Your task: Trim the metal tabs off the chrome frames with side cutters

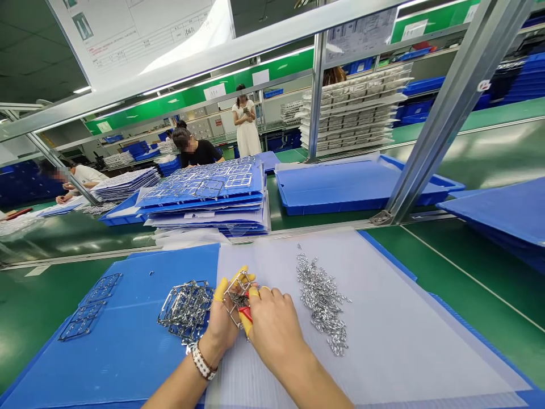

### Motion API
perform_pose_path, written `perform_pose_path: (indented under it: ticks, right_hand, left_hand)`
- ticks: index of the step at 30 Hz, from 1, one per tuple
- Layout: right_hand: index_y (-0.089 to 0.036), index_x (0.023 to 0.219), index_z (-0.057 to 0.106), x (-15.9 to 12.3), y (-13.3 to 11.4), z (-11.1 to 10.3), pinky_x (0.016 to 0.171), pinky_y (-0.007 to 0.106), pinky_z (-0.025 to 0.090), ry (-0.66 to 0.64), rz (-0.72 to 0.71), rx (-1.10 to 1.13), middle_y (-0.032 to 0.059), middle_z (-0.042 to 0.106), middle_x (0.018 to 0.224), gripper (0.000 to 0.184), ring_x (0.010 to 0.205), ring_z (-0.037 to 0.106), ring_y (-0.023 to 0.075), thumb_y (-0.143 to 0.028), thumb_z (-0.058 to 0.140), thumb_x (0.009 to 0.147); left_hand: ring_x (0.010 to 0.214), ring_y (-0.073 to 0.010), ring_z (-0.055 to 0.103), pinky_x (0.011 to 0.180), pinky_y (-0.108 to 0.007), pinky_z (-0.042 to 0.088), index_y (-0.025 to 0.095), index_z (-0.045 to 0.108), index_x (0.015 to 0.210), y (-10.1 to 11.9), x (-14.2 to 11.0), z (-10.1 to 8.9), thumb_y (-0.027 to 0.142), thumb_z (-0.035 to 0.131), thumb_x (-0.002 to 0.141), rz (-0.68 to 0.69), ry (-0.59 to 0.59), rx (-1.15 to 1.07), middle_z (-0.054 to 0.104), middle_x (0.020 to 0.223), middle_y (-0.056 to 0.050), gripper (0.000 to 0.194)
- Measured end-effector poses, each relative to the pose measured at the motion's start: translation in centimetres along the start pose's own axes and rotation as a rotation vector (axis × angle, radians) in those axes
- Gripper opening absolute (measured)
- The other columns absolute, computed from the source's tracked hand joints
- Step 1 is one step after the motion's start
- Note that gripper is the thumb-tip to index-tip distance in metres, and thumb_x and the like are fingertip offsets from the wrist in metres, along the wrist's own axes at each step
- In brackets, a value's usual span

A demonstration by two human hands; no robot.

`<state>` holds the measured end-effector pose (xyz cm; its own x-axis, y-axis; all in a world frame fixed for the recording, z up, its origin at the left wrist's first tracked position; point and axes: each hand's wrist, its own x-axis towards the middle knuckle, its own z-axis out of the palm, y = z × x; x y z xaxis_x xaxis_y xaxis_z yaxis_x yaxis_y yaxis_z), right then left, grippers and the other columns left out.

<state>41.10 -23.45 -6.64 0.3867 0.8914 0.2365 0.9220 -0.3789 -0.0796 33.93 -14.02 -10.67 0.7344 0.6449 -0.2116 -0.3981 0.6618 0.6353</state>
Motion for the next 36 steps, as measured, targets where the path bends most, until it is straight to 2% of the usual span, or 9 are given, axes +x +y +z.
perform_pose_path:
  ticks: [4, 11, 19, 26, 36]
  right_hand:
    - [-0.018, 0.108, 0.062, -0.2, 0.0, -0.4, 0.065, 0.034, 0.039, -0.026, 0.001, -0.042, 0.0083, 0.067, 0.084, 0.03, 0.076, 0.061, 0.0235, -0.025, 0.058, 0.08]
    - [-0.02, 0.094, 0.062, 0.1, 1.9, -0.9, 0.068, 0.035, 0.037, -0.023, 0.081, -0.039, 0.007, 0.066, 0.084, 0.018, 0.082, 0.06, 0.0256, -0.031, 0.056, 0.081]
    - [-0.019, 0.095, 0.061, 0.6, 1.9, -0.7, 0.069, 0.035, 0.036, -0.036, 0.108, -0.007, 0.008, 0.066, 0.086, 0.018, 0.083, 0.06, 0.0256, -0.031, 0.056, 0.082]
    - [-0.019, 0.1, 0.06, 0.8, 1.9, -0.9, 0.073, 0.037, 0.037, -0.115, 0.12, 0.01, 0.0091, 0.066, 0.091, 0.024, 0.088, 0.059, 0.0264, -0.035, 0.052, 0.085]
    - [-0.019, 0.098, 0.061, 0.8, 2.0, -1.1, 0.073, 0.036, 0.037, -0.125, 0.119, 0.032, 0.0079, 0.066, 0.092, 0.022, 0.088, 0.059, 0.0258, -0.033, 0.05, 0.085]
  left_hand:
    - [0.098, -0.0226, 0.06, 0.092, -0.034, 0.041, 0.015, 0.064, 0.112, 0.1, -0.2, 0.2, 0.044, 0.047, 0.086, -0.002, -0.004, 0.011, 0.068, 0.104, -0.009, 0.043]
    - [0.094, -0.0211, 0.06, 0.077, -0.03, 0.046, 0.016, 0.066, 0.108, 0.5, -0.6, 0.7, 0.048, 0.044, 0.086, -0.145, -0.071, -0.082, 0.067, 0.106, -0.011, 0.045]
    - [0.109, -0.0244, 0.055, 0.088, -0.033, 0.044, 0.016, 0.063, 0.114, 0.2, -0.5, 0.3, 0.047, 0.044, 0.086, -0.119, -0.076, -0.055, 0.064, 0.113, -0.012, 0.046]
    - [0.11, -0.0243, 0.054, 0.084, -0.032, 0.045, 0.016, 0.062, 0.116, 0.2, -0.5, 0.1, 0.048, 0.043, 0.087, -0.112, -0.072, -0.059, 0.063, 0.114, -0.011, 0.047]
    - [0.112, -0.0249, 0.054, 0.084, -0.032, 0.045, 0.017, 0.061, 0.117, 0.1, -0.5, 0.2, 0.047, 0.043, 0.087, -0.086, -0.068, -0.033, 0.064, 0.114, -0.011, 0.046]
